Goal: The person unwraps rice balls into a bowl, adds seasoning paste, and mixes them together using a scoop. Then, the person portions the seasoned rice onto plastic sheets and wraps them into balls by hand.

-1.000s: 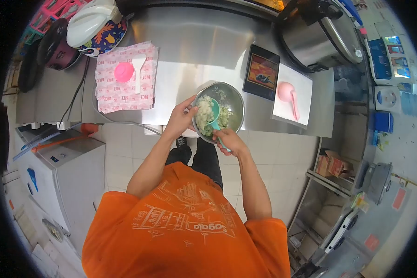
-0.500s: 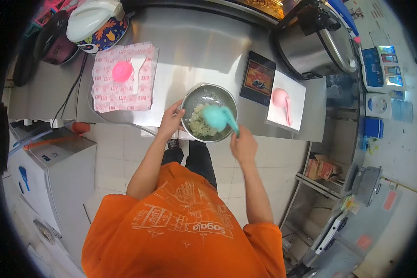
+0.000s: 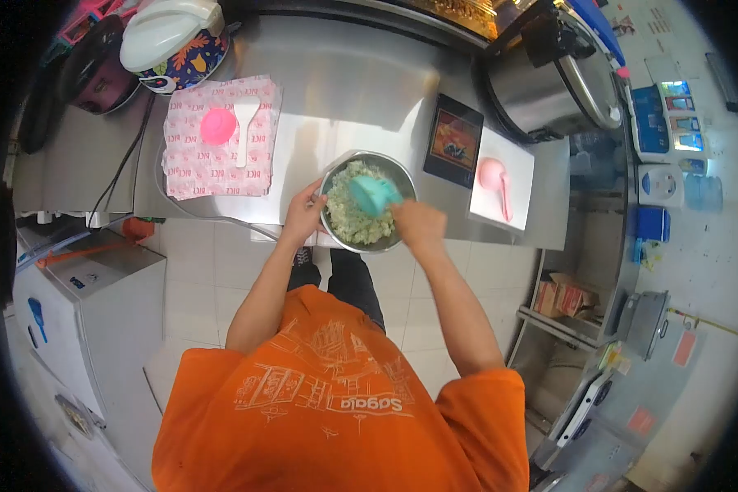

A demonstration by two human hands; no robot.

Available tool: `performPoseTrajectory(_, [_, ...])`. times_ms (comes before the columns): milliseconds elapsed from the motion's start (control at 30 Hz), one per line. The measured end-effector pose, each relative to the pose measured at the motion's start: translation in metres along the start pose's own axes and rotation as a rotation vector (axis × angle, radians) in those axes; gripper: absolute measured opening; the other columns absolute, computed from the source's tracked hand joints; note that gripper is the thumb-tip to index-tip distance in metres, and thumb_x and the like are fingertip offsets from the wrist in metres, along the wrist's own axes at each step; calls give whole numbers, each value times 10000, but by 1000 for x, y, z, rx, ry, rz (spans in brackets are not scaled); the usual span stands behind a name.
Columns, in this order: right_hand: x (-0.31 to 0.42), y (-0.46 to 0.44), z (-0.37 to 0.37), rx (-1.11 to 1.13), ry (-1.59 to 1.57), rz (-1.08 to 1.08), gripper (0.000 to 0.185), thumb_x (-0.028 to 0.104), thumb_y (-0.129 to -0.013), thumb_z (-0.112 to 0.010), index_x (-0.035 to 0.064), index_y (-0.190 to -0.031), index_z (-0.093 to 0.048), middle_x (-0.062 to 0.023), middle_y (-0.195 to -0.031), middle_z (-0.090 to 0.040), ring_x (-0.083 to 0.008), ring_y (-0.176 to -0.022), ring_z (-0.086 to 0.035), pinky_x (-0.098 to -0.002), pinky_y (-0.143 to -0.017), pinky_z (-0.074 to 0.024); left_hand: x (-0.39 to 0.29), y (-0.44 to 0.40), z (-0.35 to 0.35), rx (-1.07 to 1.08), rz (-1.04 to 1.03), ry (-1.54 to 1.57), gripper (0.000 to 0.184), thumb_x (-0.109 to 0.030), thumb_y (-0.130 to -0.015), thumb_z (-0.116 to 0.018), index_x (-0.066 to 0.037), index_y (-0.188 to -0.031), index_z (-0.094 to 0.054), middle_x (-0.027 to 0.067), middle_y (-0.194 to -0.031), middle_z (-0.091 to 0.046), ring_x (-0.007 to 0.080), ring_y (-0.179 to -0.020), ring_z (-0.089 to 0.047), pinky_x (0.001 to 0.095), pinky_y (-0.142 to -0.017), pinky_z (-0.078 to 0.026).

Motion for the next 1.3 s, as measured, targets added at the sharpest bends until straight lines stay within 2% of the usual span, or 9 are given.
performPoseTrajectory(133, [-44, -9, -19, -173, 74, 32, 503, 502, -965, -489, 35, -993, -672, -186, -803, -708, -359, -765, -710, -489, -647, -550, -26, 11, -9, -9, 87, 181, 483, -94, -954, -576, -79, -1426, -478, 34, -866, -480, 130, -671, -580, 322, -486, -627])
performPoseTrajectory(500, [6, 61, -80, 557, -950, -91, 532, 398, -999, -468, -85, -827, -611, -295, -722, -631, -436, -681, -646, -502, -646, -509, -50, 59, -46, -25, 90, 29, 517, -116, -968, -564, -78, -1464, -422, 32, -856, -463, 123, -675, -581, 305, -509, -633])
performPoseTrajectory(600, [-12, 61, -87, 643, -1024, -113, 468, 401, -993, -473, -23, -868, -626, -233, -684, -638, -394, -686, -664, -510, -610, -504, -32, 57, -39, -68, 72, 113, 509, -117, -976, -559, -91, -1465, -421, 32, -848, -469, 144, -703, -621, 311, -544, -646])
performPoseTrajectory(700, [-41, 52, -56, -120, -630, 119, 408, 377, -992, -489, 12, -863, -619, -220, -697, -633, -382, -694, -660, -495, -608, -501, -8, 38, -24, -35, -7, 82, 506, -115, -980, -558, -91, -1465, -416, 40, -860, -480, 168, -721, -651, 325, -564, -655])
performPoseTrajectory(800, [-21, 71, -34, -303, -358, -51, 383, 371, -991, -493, 37, -874, -639, -209, -750, -661, -390, -747, -669, -499, -648, -508, -14, 41, -28, -24, 99, 192, 501, -113, -980, -559, -83, -1460, -418, 47, -872, -488, 177, -710, -658, 326, -562, -655])
performPoseTrajectory(900, [-25, 80, -32, -355, -461, -100, 392, 371, -996, -479, 33, -899, -650, -227, -835, -680, -392, -774, -675, -500, -678, -516, -31, 50, -28, -103, 171, 254, 489, -95, -966, -570, -16, -1434, -454, 51, -837, -550, 125, -731, -574, 263, -637, -531])
performPoseTrajectory(1000, [-53, 58, -53, 121, -796, -135, 405, 377, -1000, -467, 31, -924, -665, -240, -935, -691, -385, -799, -684, -500, -689, -523, 28, 25, -17, -77, 75, 116, 490, -112, -981, -551, -82, -1454, -428, 62, -907, -512, 173, -721, -663, 321, -542, -644])
performPoseTrajectory(1100, [-14, 58, -55, 658, -529, -138, 445, 403, -1001, -451, 27, -952, -683, -235, -982, -696, -379, -858, -692, -492, -733, -531, 32, 26, -19, -60, 73, 88, 490, -103, -979, -545, -90, -1455, -428, 70, -918, -517, 180, -724, -667, 320, -543, -643])
performPoseTrajectory(1300, [8, 20, -65, 231, -299, -131, 496, 469, -987, -458, 41, -1007, -710, -193, -1003, -713, -370, -945, -693, -482, -818, -535, 19, 31, -22, -58, 43, 211, 489, -103, -979, -544, -94, -1455, -435, 76, -923, -512, 156, -701, -630, 312, -540, -642])
Point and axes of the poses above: each hand's wrist, its own y-axis away from the middle knuckle, its own z-axis out of the back of the hand, x = y × z, the point moved 7 cm from there along -y, towards the middle knuckle
